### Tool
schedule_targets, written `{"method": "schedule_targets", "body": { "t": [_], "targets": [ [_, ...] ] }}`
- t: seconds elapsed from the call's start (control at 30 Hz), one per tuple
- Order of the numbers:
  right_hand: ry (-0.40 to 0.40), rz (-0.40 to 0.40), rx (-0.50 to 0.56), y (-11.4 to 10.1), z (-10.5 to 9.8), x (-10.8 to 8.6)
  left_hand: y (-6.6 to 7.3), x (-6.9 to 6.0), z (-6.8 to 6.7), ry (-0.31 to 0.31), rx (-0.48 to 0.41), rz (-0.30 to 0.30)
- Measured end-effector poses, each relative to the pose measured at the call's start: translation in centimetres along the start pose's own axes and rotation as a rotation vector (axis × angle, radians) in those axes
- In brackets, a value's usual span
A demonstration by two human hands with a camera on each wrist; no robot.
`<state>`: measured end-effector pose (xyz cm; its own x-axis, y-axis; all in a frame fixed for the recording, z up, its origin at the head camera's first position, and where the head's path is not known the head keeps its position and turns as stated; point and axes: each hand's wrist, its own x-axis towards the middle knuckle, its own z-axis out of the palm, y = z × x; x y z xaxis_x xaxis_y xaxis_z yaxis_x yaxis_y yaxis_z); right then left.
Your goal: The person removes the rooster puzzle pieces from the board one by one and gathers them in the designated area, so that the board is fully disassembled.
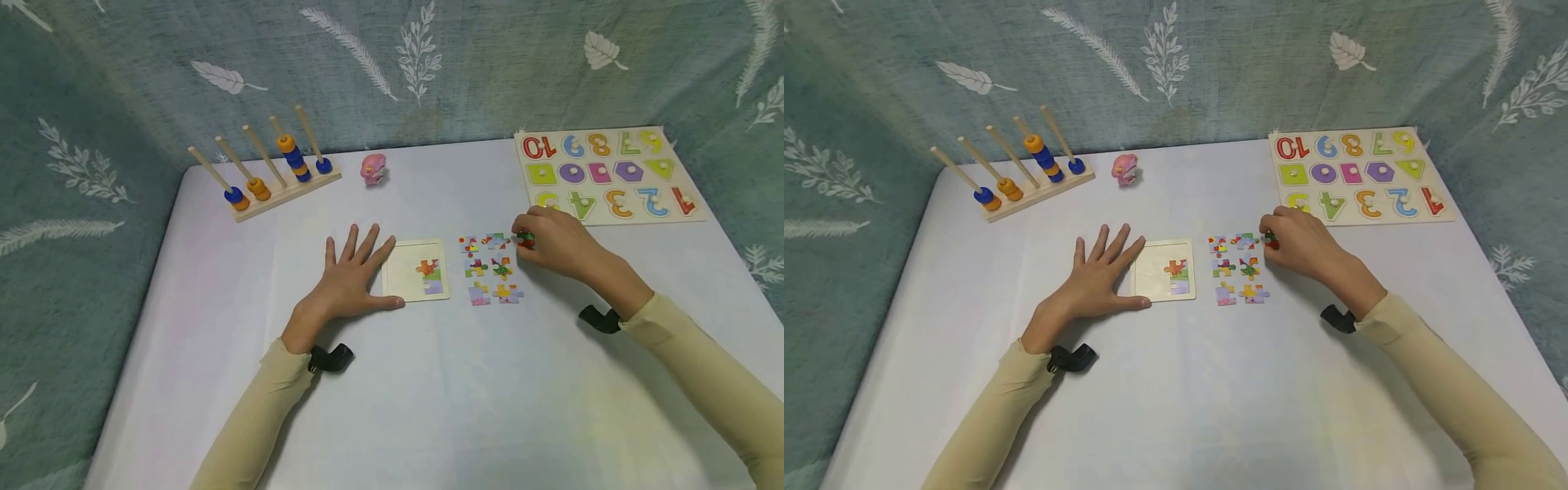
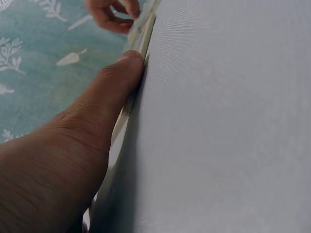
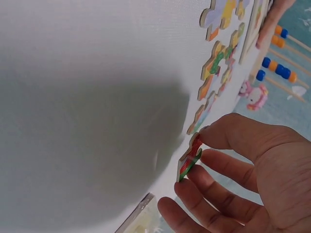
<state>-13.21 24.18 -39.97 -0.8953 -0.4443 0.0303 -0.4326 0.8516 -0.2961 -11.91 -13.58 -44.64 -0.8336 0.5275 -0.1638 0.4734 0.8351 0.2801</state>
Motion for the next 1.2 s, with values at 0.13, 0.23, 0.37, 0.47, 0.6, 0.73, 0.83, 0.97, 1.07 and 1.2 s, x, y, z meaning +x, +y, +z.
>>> {"method": "schedule_targets", "body": {
  "t": [0.13,0.23,0.37,0.47,0.6,0.73,0.83,0.97,1.07,1.2],
  "targets": [
    [-0.013,-0.005,-0.004,0.0,0.3,0.5,-0.5,-0.3,0.1,0.002,-0.01,-0.021],
    [-0.029,-0.002,-0.004,0.1,0.5,0.7,-0.7,-0.4,0.3,0.008,-0.012,-0.022],
    [-0.044,0.001,0.002,0.1,0.8,0.8,-0.8,-0.4,0.3,0.014,-0.013,-0.005],
    [-0.042,-0.003,0.0,0.1,0.8,0.9,-0.8,-0.4,0.3,0.022,-0.019,0.002],
    [-0.051,0.003,-0.006,0.1,0.8,1.1,-0.8,-0.3,0.3,0.026,-0.028,0.005],
    [-0.063,0.007,-0.003,0.2,0.8,1.1,-0.8,-0.3,0.3,0.024,-0.038,0.004],
    [-0.081,0.009,0.009,0.2,0.6,1.2,-0.8,-0.3,0.3,0.027,-0.048,0.004],
    [-0.114,0.023,0.029,0.2,0.3,1.3,-0.9,-0.3,0.4,0.034,-0.055,0.008],
    [-0.127,0.031,0.036,0.3,0.2,1.4,-1.0,-0.2,0.4,0.039,-0.053,0.013],
    [-0.127,0.029,0.042,0.5,0.2,1.5,-1.0,-0.3,0.4,0.041,-0.052,0.015]
  ]
}}
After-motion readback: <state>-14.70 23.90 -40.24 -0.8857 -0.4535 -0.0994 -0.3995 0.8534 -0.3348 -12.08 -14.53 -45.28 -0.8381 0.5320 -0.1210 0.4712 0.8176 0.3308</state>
